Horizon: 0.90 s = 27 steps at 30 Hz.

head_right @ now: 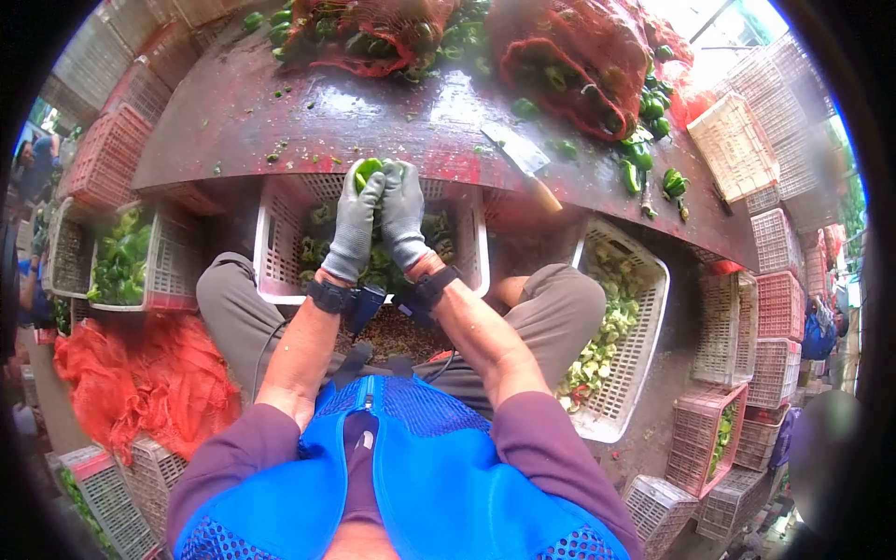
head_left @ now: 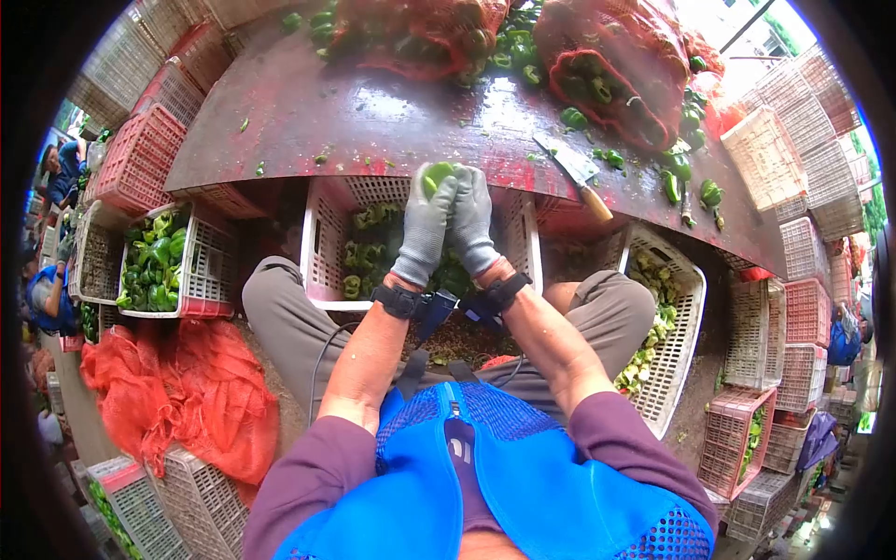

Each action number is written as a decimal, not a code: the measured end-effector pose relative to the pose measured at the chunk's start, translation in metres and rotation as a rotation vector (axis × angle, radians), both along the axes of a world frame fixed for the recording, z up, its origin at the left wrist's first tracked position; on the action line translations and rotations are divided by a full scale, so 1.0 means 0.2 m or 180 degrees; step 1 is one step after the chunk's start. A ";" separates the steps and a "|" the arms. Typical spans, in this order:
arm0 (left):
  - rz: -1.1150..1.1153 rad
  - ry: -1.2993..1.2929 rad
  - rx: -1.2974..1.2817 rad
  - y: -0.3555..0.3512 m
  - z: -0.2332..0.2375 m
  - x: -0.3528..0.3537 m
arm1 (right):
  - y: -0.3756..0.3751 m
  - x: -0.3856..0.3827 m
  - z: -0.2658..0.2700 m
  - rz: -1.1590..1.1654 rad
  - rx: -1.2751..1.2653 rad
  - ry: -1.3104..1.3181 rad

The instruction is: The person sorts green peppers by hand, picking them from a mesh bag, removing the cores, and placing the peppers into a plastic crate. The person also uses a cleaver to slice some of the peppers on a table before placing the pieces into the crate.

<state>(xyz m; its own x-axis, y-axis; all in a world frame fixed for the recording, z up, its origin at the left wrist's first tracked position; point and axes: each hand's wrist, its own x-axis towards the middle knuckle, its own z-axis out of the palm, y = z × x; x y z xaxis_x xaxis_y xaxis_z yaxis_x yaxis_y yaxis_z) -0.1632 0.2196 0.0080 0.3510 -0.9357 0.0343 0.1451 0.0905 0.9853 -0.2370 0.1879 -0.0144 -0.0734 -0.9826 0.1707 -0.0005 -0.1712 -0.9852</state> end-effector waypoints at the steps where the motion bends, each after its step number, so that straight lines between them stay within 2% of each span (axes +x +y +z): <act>1: 0.0007 -0.0136 -0.0026 0.01 0.01 0.01 | -0.01 0.02 -0.03 -0.0006 -0.0089 -0.0140; 2: 0.0011 -0.0271 -0.0049 0.02 0.01 0.02 | -0.01 0.03 -0.06 -0.0015 -0.0176 -0.0279; 10: -0.0990 -0.0110 0.0117 0.07 0.05 0.10 | 0.00 -0.19 0.22 0.0614 -0.1007 0.1991; 11: -0.1112 0.0074 0.0620 0.08 0.04 0.12 | 0.01 -0.18 0.24 0.0610 -0.0849 0.1946; 14: -0.0355 -0.1695 -0.0531 0.03 -0.08 0.10 | -0.04 -0.13 0.12 0.0265 -0.0478 0.1738; 17: -0.0331 -0.1688 -0.0147 0.02 -0.09 0.11 | -0.09 -0.08 0.06 0.0165 -0.0060 0.1411; 19: -0.0633 -0.1096 0.0256 0.03 -0.09 0.16 | -0.13 -0.06 -0.04 0.0198 0.0033 0.1298; 21: -0.0928 -0.0296 0.0623 0.05 -0.08 0.20 | -0.17 -0.09 -0.13 0.0526 -0.0520 0.1619; 22: -0.0951 -0.0179 0.0568 0.05 -0.11 0.22 | -0.20 -0.10 -0.20 0.0695 -0.0808 0.1777; 23: -0.0977 -0.0060 0.0518 0.05 -0.15 0.25 | -0.28 -0.06 -0.40 0.1084 -0.0318 0.0989; 24: -0.1006 0.0061 0.0464 0.05 -0.16 0.26 | -0.29 -0.01 -0.42 0.1337 0.0207 0.0195; 25: -0.0993 0.0366 0.0498 0.07 -0.16 0.25 | -0.32 0.00 -0.44 0.1645 0.0107 -0.0072; 26: -0.1060 0.0441 0.0501 0.07 -0.16 0.27 | -0.31 -0.02 -0.47 0.1737 0.1402 -0.1475; 27: -0.1125 0.0520 0.0502 0.07 -0.14 0.28 | -0.20 -0.04 -0.20 0.1174 0.2635 -0.2984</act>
